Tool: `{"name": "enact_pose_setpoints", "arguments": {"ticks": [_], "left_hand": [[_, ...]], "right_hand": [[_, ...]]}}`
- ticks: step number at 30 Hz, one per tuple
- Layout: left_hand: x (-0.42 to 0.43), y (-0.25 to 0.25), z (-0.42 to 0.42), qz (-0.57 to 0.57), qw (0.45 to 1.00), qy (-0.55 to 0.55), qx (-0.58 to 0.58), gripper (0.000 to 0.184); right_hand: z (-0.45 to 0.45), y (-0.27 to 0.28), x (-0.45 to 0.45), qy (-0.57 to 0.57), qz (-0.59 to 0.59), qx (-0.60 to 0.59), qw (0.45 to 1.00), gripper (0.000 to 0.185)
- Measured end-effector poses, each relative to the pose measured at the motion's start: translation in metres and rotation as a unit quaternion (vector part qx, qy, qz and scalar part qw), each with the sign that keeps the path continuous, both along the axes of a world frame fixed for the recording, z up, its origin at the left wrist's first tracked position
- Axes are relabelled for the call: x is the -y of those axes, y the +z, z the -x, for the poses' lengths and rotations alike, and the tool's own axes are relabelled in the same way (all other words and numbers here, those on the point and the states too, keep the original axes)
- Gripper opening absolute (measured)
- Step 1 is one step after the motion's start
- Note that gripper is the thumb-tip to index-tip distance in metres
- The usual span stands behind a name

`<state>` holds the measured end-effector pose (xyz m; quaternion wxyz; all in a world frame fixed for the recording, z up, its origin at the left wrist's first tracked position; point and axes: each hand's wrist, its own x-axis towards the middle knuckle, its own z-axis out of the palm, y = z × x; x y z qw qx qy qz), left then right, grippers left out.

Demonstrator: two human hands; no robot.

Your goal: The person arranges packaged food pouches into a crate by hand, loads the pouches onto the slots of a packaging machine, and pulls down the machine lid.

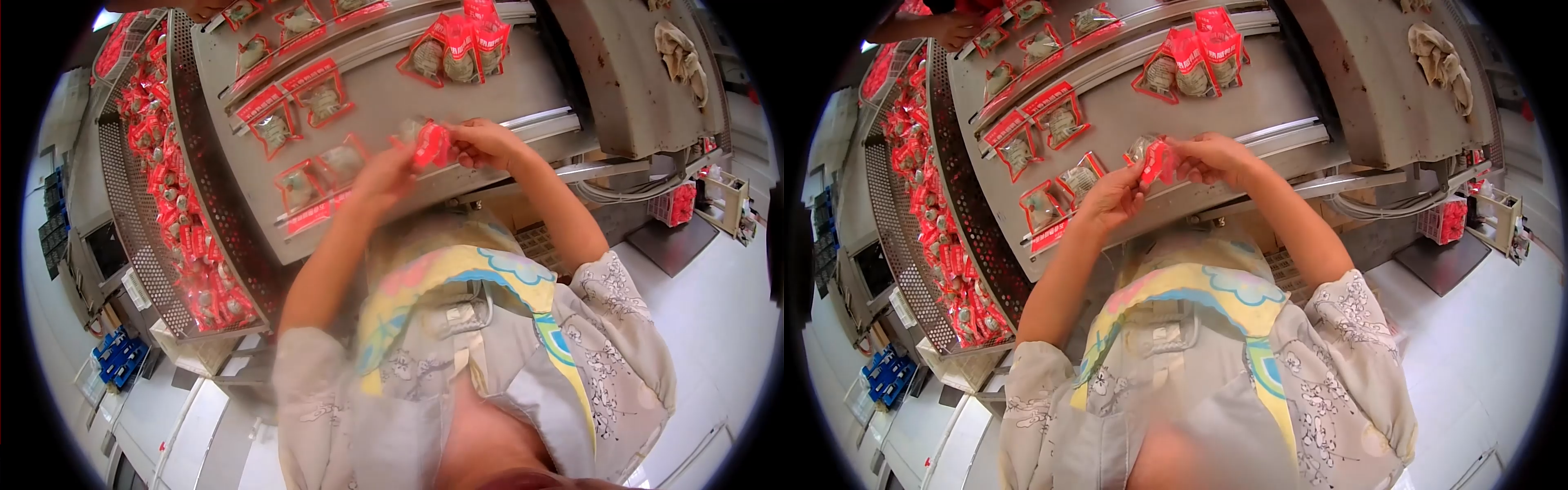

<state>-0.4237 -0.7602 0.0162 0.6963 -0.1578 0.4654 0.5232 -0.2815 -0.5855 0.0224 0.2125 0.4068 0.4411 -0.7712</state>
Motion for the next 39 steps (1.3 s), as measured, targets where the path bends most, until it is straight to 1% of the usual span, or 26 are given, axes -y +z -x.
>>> {"name": "enact_pose_setpoints", "arguments": {"ticks": [1,4,5,7,8,10,11,13,14,15,16,17,18,19,22,25,28,31,34,37,39], "left_hand": [[0.000,0.005,0.002,-0.011,1.000,-0.008,0.004,0.011],[-0.001,0.026,0.008,-0.038,0.999,-0.027,0.000,0.010],[-0.004,0.034,0.011,-0.046,0.998,-0.029,-0.013,0.011],[-0.010,0.051,0.021,-0.049,0.998,-0.035,-0.036,0.013],[-0.009,0.050,0.025,-0.057,0.995,-0.053,-0.066,0.014],[-0.007,0.045,0.038,-0.071,0.986,-0.090,-0.123,0.017],[-0.002,0.030,0.045,-0.038,0.985,-0.101,-0.137,0.020],[0.005,0.015,0.054,-0.041,0.937,-0.199,-0.284,0.019],[0.008,0.006,0.059,-0.042,0.901,-0.249,-0.353,0.018],[0.013,-0.017,0.064,-0.078,0.801,-0.305,-0.509,0.027],[0.011,-0.008,0.058,-0.045,0.733,-0.323,-0.596,0.031],[0.007,0.003,0.048,-0.013,0.656,-0.336,-0.676,0.035],[0.002,0.009,0.039,0.020,0.570,-0.344,-0.746,0.039],[0.000,0.001,0.035,0.042,0.566,-0.366,-0.737,0.048],[-0.013,0.010,0.023,0.142,0.520,-0.439,-0.718,0.048],[-0.011,0.014,0.026,0.118,0.540,-0.443,-0.706,0.053],[-0.005,0.018,0.035,0.086,0.610,-0.446,-0.649,0.055],[0.003,0.003,0.035,0.077,0.669,-0.358,-0.647,0.052],[-0.002,0.005,0.019,0.153,0.613,-0.332,-0.700,0.046],[-0.004,0.006,0.011,0.174,0.537,-0.354,-0.746,0.041],[-0.004,0.012,0.008,0.185,0.533,-0.384,-0.731,0.041]], "right_hand": [[0.004,0.004,-0.002,0.022,0.026,-0.001,0.999,0.041],[0.006,-0.012,-0.006,0.033,0.134,-0.052,0.989,0.035],[0.006,-0.010,-0.005,0.015,0.187,-0.066,0.980,0.030],[0.006,-0.009,0.006,-0.035,0.249,-0.079,0.965,0.028],[0.006,-0.009,0.010,-0.060,0.279,-0.084,0.955,0.028],[0.006,-0.022,0.020,-0.110,0.260,-0.085,0.955,0.026],[0.005,-0.027,0.024,-0.135,0.251,-0.084,0.955,0.025],[0.015,-0.013,0.019,-0.095,0.070,-0.097,0.988,0.022],[0.019,-0.007,0.015,-0.074,-0.021,-0.102,0.992,0.021],[0.021,-0.012,0.006,-0.009,-0.121,-0.123,0.985,0.023],[0.024,-0.021,0.002,0.032,-0.232,-0.149,0.961,0.023],[0.026,-0.033,-0.001,0.072,-0.341,-0.173,0.921,0.024],[0.028,-0.033,-0.001,0.113,-0.444,-0.193,0.867,0.024],[0.030,-0.033,0.000,0.117,-0.477,-0.169,0.855,0.024],[0.032,-0.031,-0.001,0.159,-0.520,-0.125,0.830,0.024],[0.029,-0.036,-0.008,0.240,-0.472,-0.114,0.841,0.025],[0.028,-0.031,-0.014,0.306,-0.432,-0.106,0.841,0.026],[0.034,-0.018,-0.019,0.315,-0.369,-0.063,0.872,0.027],[0.030,-0.028,-0.014,0.227,-0.374,-0.084,0.895,0.028],[0.025,-0.034,-0.003,0.225,-0.418,-0.098,0.875,0.026],[0.022,-0.031,-0.004,0.226,-0.425,-0.123,0.868,0.025]]}}
